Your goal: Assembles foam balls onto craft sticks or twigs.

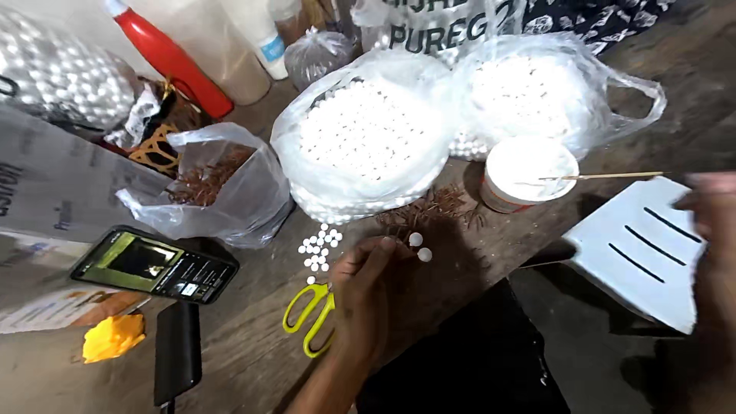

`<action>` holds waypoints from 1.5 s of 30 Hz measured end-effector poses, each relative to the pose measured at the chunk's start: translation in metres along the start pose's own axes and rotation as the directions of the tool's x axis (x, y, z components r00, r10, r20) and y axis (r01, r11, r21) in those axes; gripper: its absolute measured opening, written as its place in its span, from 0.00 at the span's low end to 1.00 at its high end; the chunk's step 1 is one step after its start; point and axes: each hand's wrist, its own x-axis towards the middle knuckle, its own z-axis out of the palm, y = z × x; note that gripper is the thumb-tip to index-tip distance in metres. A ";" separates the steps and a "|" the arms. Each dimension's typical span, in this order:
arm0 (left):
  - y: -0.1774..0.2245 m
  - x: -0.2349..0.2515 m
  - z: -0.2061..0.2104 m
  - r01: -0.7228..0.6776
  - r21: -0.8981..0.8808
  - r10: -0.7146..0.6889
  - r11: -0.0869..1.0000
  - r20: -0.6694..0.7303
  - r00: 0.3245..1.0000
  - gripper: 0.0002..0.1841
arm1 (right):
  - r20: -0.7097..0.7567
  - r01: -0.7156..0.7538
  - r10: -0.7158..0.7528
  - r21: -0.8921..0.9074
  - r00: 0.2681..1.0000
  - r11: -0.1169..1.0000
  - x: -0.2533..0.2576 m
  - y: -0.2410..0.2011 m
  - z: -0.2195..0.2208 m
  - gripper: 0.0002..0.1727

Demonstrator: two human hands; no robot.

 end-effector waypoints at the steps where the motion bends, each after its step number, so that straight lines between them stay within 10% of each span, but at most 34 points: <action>1: -0.003 0.002 0.006 -0.015 0.018 0.015 1.000 0.015 1.000 0.15 | 0.039 -0.018 0.018 0.003 0.999 1.000 0.001 -0.001 0.005 0.19; 16: -0.016 0.029 0.069 0.016 0.004 -0.016 1.000 0.092 0.996 0.14 | 0.102 0.073 -0.091 0.173 0.991 0.982 0.026 -0.041 0.063 0.08; 28: -0.027 0.030 0.088 0.076 -0.011 -0.073 0.997 0.181 0.981 0.12 | -0.171 0.099 -0.037 0.371 0.985 0.923 0.042 -0.037 0.010 0.05; 45: -0.039 0.030 0.088 0.061 0.024 -0.065 0.998 0.182 0.981 0.11 | -0.111 0.085 -0.033 0.507 0.993 0.858 0.031 -0.052 0.020 0.05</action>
